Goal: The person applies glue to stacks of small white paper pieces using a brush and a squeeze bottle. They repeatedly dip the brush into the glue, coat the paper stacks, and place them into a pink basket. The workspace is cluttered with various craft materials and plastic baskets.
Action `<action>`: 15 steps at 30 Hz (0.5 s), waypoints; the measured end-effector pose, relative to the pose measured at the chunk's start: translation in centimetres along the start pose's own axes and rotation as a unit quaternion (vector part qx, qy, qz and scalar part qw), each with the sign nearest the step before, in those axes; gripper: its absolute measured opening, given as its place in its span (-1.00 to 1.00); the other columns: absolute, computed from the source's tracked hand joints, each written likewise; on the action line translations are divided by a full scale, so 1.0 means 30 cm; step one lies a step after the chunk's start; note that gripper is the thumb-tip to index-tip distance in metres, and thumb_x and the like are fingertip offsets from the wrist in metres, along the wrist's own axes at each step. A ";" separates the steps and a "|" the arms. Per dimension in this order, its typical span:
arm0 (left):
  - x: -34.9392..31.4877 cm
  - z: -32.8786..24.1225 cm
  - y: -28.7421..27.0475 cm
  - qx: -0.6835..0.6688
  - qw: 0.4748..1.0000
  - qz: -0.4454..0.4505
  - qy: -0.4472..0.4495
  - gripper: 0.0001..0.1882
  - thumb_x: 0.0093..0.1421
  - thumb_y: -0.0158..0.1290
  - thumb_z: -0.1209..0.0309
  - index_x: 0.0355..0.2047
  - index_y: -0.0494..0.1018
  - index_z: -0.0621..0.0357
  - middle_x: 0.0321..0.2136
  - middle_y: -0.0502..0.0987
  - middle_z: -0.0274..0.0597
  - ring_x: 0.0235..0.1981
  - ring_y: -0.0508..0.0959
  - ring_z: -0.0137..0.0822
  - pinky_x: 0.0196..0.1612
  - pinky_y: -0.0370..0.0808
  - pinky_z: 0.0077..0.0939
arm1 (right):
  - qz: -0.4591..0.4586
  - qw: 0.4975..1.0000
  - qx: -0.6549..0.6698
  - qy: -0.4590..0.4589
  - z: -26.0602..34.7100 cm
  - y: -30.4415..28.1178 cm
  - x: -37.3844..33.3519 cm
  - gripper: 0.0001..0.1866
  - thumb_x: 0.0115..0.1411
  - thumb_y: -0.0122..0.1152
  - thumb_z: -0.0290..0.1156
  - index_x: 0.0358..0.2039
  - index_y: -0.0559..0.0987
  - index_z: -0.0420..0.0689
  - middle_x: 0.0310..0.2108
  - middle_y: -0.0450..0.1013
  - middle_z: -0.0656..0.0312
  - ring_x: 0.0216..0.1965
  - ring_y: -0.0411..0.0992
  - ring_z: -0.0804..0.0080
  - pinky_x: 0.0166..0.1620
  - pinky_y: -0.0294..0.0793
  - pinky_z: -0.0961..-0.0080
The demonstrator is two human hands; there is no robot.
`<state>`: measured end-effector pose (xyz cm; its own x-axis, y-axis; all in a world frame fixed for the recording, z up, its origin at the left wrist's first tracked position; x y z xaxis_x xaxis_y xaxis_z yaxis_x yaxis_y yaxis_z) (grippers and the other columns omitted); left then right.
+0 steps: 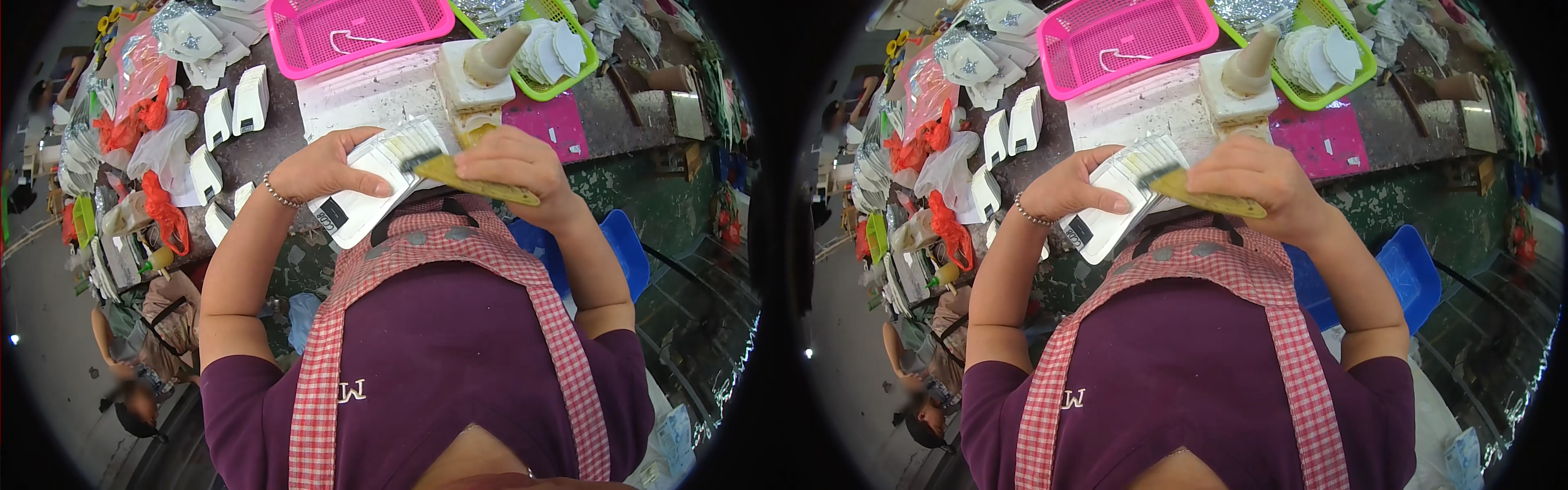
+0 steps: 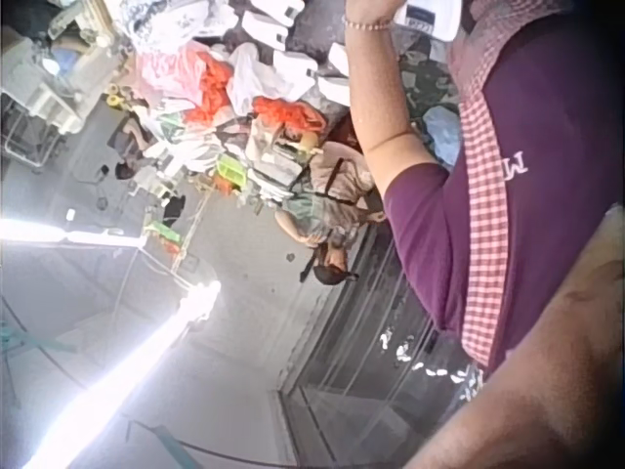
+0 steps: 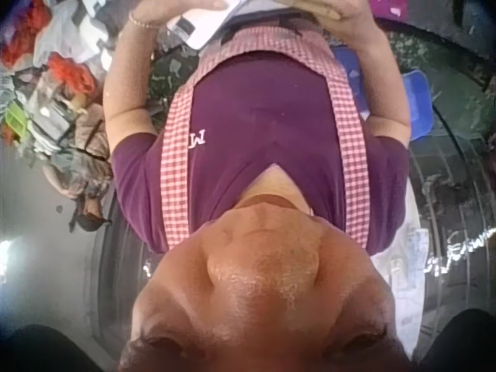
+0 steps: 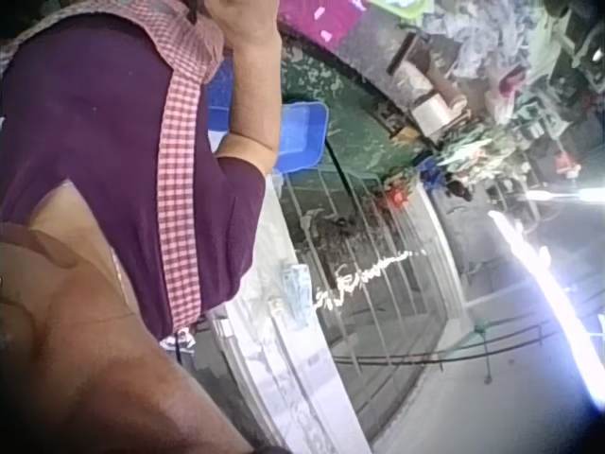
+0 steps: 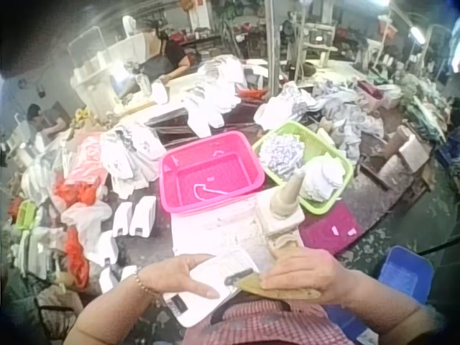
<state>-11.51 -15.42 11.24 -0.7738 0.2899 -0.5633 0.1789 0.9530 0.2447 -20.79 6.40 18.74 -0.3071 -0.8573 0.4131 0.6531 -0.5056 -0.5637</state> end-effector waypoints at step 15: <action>-0.017 0.007 -0.006 0.018 1.000 0.023 -0.013 -0.18 -0.13 0.48 0.36 0.16 0.40 0.29 -0.16 0.61 -0.23 -0.23 0.58 -0.47 -0.11 0.53 -0.58 | -0.001 0.997 -0.035 -0.070 0.008 0.049 0.090 -0.71 -0.02 0.36 -0.47 -0.22 0.64 -0.16 -0.23 0.58 0.21 -0.25 0.52 0.23 -0.22 0.50 0.37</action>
<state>-11.02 -15.73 11.32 -0.7490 0.3345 -0.5719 0.2350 0.9412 0.2427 -20.49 3.37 19.19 -0.2055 -0.8373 0.5067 0.6008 -0.5166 -0.6100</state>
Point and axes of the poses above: each hand's wrist, its own x-axis towards the middle knuckle, its own y-axis out of the palm, z = x × y, the point moved 5 cm from there along x, towards the middle knuckle
